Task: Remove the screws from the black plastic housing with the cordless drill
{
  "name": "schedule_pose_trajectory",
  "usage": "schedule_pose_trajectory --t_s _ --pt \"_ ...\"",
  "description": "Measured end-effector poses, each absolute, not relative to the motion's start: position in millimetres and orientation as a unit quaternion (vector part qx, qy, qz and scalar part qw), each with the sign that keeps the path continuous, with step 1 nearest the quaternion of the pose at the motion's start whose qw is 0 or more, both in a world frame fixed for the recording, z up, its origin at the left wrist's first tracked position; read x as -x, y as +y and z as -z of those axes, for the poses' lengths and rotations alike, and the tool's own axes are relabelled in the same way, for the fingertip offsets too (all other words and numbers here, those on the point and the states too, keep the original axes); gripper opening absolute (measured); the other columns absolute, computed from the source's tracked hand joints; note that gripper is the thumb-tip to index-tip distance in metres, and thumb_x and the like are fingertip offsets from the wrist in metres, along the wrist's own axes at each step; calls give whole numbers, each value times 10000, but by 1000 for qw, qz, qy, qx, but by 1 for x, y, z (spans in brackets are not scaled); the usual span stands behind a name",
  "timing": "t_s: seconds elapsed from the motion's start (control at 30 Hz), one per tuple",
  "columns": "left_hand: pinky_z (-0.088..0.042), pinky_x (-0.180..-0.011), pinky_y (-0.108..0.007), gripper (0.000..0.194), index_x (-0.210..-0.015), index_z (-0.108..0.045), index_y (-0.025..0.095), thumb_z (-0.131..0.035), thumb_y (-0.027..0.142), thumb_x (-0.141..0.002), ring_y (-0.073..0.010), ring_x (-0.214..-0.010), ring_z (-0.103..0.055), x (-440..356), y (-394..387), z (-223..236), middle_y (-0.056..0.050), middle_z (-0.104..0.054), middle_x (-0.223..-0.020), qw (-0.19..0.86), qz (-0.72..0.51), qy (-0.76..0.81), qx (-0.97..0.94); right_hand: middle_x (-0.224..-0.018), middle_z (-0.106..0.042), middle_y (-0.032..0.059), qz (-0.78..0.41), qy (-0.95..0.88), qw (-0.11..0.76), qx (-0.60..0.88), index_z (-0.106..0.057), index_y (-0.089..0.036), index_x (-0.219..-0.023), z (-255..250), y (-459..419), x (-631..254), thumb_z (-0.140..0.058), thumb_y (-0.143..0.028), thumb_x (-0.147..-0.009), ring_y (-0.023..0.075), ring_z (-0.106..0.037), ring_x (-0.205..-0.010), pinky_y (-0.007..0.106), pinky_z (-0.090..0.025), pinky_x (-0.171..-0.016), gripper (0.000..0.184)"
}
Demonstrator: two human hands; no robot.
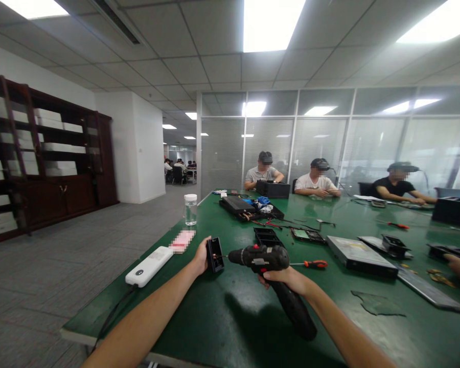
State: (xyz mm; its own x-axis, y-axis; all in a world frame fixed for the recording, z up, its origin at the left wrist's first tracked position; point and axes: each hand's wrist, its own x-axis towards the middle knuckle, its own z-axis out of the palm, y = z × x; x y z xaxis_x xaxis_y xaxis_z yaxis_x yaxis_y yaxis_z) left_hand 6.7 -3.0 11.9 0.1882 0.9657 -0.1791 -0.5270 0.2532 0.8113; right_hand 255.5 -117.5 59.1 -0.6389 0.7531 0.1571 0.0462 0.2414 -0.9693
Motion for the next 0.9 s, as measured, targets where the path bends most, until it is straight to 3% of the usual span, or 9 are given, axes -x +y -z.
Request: schedule_pose_trajectory --t_s 0.9 --pt "-372 -428 -250 305 -589 -474 140 -422 437 -634 -110 -369 -438 -7 -4 -13 -2 -464 -456 705 -528 355 -315 -682 -494 42 -539 -727 319 281 -520 -85 -775 -60 -119 -255 -497 -257 -667 119 -469 -622 289 -387 -622 204"
